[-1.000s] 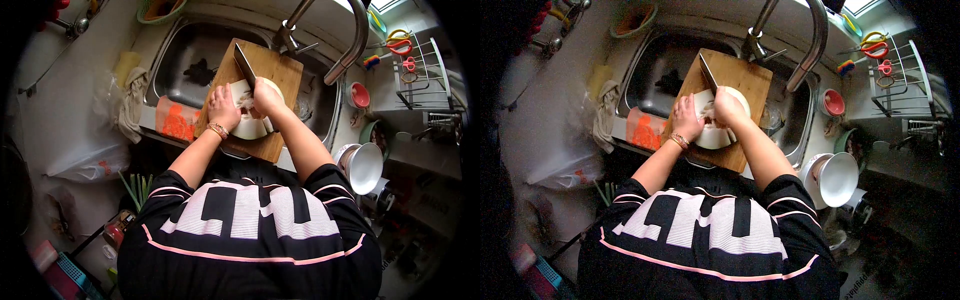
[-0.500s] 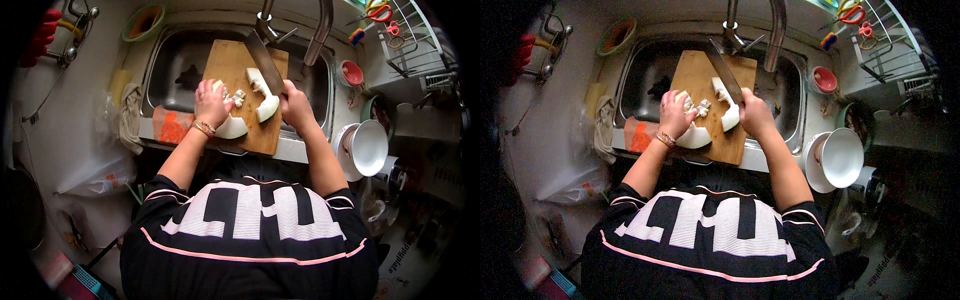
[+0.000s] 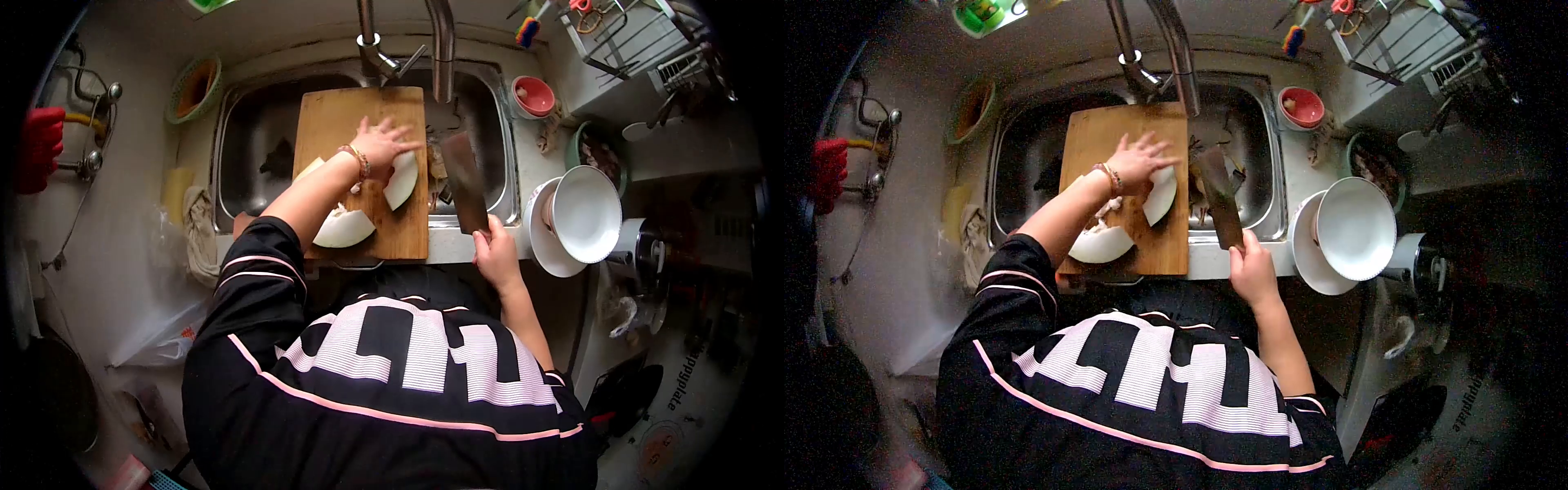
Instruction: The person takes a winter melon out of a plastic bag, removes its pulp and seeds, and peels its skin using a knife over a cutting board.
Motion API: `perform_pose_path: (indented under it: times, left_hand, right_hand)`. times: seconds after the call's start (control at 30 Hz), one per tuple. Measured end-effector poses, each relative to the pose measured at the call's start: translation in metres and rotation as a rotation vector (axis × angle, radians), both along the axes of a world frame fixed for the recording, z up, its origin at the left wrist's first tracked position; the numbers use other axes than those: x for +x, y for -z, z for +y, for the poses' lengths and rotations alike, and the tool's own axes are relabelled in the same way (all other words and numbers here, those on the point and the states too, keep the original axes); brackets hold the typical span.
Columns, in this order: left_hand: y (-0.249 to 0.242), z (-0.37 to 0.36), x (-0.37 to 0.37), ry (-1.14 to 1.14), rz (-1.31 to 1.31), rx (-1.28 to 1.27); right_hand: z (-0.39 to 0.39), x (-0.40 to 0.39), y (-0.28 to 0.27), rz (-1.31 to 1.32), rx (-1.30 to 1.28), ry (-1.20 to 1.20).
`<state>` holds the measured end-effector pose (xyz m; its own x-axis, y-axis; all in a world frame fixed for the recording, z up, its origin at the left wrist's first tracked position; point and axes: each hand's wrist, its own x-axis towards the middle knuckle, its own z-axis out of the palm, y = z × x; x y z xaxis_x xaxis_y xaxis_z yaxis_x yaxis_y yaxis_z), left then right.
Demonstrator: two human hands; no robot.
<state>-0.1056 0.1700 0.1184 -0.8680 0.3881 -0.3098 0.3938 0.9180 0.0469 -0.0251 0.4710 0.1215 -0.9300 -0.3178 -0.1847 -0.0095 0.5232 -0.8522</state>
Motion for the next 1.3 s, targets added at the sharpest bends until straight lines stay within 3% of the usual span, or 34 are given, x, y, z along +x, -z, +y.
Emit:
perform_pose_path:
  times: [0.13, 0.17, 0.27, 0.4, 0.47, 0.53, 0.6, 0.67, 0.7, 0.8, 0.87, 0.93, 0.97, 1.3]
  left_hand:
    - [-0.005, 0.018, -0.018, 0.122, -0.144, -0.149]
    - [0.013, 0.01, -0.024, 0.135, -0.12, -0.094]
    - [0.003, -0.002, -0.023, -0.003, -0.187, 0.009]
    - [0.021, -0.044, -0.014, -0.254, 0.016, 0.468]
    - [0.022, -0.059, -0.004, -0.533, 0.021, 0.648]
    - [0.023, -0.07, 0.01, -0.789, -0.139, 1.096]
    - [0.016, -0.07, 0.031, -1.086, -0.326, 1.495]
    - [0.018, -0.064, 0.047, -1.178, -0.372, 1.855]
    - [0.023, -0.063, 0.053, -1.131, -0.45, 2.068]
    - [0.017, -0.051, 0.069, -1.029, -0.634, 2.332]
    - [0.025, -0.04, 0.076, -0.975, -0.493, 2.27]
    - [0.019, -0.026, 0.084, -1.007, -0.593, 2.391]
    - [0.041, -0.03, 0.084, -0.974, -0.778, 2.493]
    - [0.005, -0.004, 0.099, -1.043, -0.525, 2.363]
  right_hand:
    - [0.008, 0.008, 0.003, 0.0, 0.047, 0.039]
    - [0.009, 0.009, 0.0, -0.001, 0.051, 0.043]
    - [0.014, 0.011, -0.004, 0.001, 0.055, 0.048]
    - [0.016, 0.012, 0.0, -0.026, -0.007, 0.062]
    - [0.013, 0.01, -0.002, 0.029, -0.012, 0.041]
    - [0.011, 0.013, 0.001, 0.156, -0.069, -0.008]
    - [0.005, 0.018, 0.001, 0.463, -0.032, -0.044]
    - [0.001, 0.019, -0.002, 0.773, -0.001, -0.086]
    - [-0.006, 0.02, -0.007, 0.728, -0.127, -0.072]
    - [-0.032, 0.005, -0.032, 0.691, -0.017, -0.148]
    - [-0.044, -0.006, -0.035, 0.794, -0.012, -0.243]
    - [-0.058, -0.011, -0.048, 0.836, -0.049, -0.312]
    - [-0.063, -0.01, -0.052, 0.858, -0.05, -0.364]
    - [-0.08, -0.001, -0.061, 0.91, -0.069, -0.493]
